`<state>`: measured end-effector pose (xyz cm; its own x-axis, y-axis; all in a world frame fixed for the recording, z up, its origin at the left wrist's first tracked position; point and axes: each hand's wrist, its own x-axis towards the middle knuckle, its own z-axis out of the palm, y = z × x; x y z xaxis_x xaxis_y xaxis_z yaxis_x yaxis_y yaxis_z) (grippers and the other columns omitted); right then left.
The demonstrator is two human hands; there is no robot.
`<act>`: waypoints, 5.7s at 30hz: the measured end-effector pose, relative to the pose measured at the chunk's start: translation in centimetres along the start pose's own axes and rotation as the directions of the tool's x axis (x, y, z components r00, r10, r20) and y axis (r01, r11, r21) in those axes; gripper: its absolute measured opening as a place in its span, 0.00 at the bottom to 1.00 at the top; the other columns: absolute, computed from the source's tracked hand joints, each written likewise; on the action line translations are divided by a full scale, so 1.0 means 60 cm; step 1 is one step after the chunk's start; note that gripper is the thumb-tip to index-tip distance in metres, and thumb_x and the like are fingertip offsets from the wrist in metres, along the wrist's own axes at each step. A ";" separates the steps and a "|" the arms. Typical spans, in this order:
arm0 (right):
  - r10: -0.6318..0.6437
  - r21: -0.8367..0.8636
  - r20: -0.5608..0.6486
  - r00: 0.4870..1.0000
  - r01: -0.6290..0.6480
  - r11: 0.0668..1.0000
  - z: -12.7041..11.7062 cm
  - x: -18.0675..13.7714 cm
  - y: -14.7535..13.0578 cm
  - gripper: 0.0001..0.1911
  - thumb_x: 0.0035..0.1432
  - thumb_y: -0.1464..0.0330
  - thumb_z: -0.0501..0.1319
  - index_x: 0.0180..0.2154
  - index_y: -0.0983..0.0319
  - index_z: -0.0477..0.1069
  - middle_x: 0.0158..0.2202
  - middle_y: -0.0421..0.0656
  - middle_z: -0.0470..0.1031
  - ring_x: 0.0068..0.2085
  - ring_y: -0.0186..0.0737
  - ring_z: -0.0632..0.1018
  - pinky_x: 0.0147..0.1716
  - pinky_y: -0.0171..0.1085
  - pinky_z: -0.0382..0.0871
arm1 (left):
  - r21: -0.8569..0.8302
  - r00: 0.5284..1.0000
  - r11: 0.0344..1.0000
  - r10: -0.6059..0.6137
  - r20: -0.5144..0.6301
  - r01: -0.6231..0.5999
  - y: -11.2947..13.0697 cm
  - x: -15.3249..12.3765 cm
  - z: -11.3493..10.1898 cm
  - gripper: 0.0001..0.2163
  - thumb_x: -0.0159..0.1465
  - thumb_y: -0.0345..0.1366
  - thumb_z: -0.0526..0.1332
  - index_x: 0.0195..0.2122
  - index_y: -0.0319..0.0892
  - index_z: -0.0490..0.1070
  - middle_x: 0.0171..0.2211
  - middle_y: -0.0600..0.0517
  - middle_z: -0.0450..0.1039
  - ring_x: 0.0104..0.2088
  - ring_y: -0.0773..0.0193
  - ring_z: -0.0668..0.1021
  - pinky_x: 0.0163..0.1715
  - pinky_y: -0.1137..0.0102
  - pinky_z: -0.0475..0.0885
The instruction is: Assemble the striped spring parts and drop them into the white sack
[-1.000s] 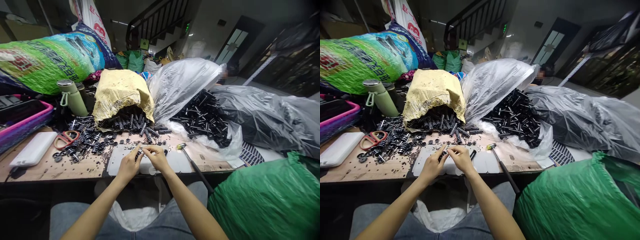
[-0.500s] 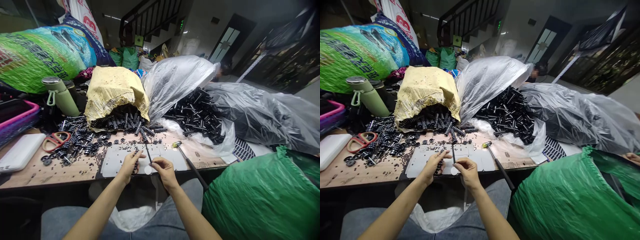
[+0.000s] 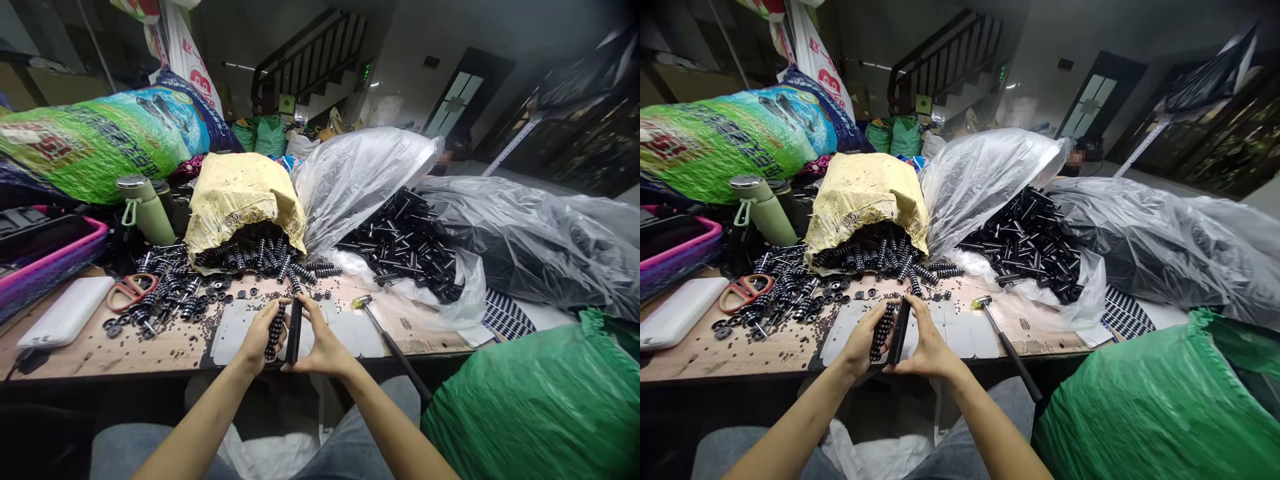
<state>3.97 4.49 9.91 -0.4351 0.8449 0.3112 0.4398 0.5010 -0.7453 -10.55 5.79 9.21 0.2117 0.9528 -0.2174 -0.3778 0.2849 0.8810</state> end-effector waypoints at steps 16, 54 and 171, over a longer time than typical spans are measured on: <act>0.030 0.000 -0.105 0.994 -0.030 1.000 0.035 -0.019 0.015 0.58 0.27 0.65 0.71 0.57 0.57 0.40 0.57 0.49 0.53 0.57 0.47 0.59 0.56 0.42 0.54 | 0.097 0.989 0.986 -0.129 -0.066 0.135 -0.026 0.009 0.021 0.26 0.46 0.55 0.59 0.40 0.42 0.63 0.12 0.61 0.58 0.10 0.71 0.64 0.09 0.78 0.54; 0.378 -0.722 -0.563 0.734 -0.660 0.206 -0.130 -0.168 0.149 0.14 0.59 0.64 0.46 0.32 0.64 0.65 0.32 0.53 0.68 0.37 0.52 0.69 0.32 0.44 0.61 | 0.765 0.710 -0.280 0.287 0.643 -0.580 -0.064 0.016 -0.066 0.19 0.58 0.22 0.48 0.48 0.43 0.65 0.40 0.46 0.70 0.37 0.62 0.71 0.41 0.61 0.65; -0.023 0.024 -0.034 0.999 0.024 0.999 0.152 0.151 0.042 0.13 0.52 0.73 0.54 0.40 0.60 0.70 0.44 0.45 0.72 0.45 0.38 0.72 0.47 0.39 0.64 | 0.894 0.834 0.404 0.547 -0.067 -0.193 -0.006 -0.024 -0.181 0.16 0.60 0.40 0.50 0.47 0.43 0.65 0.41 0.48 0.71 0.42 0.61 0.73 0.42 0.66 0.68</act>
<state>-6.03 11.69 5.45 -0.4181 0.8392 0.3479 0.4104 0.5161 -0.7518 -20.52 5.48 4.62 -0.0907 0.9579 0.2723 0.6129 -0.1618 0.7734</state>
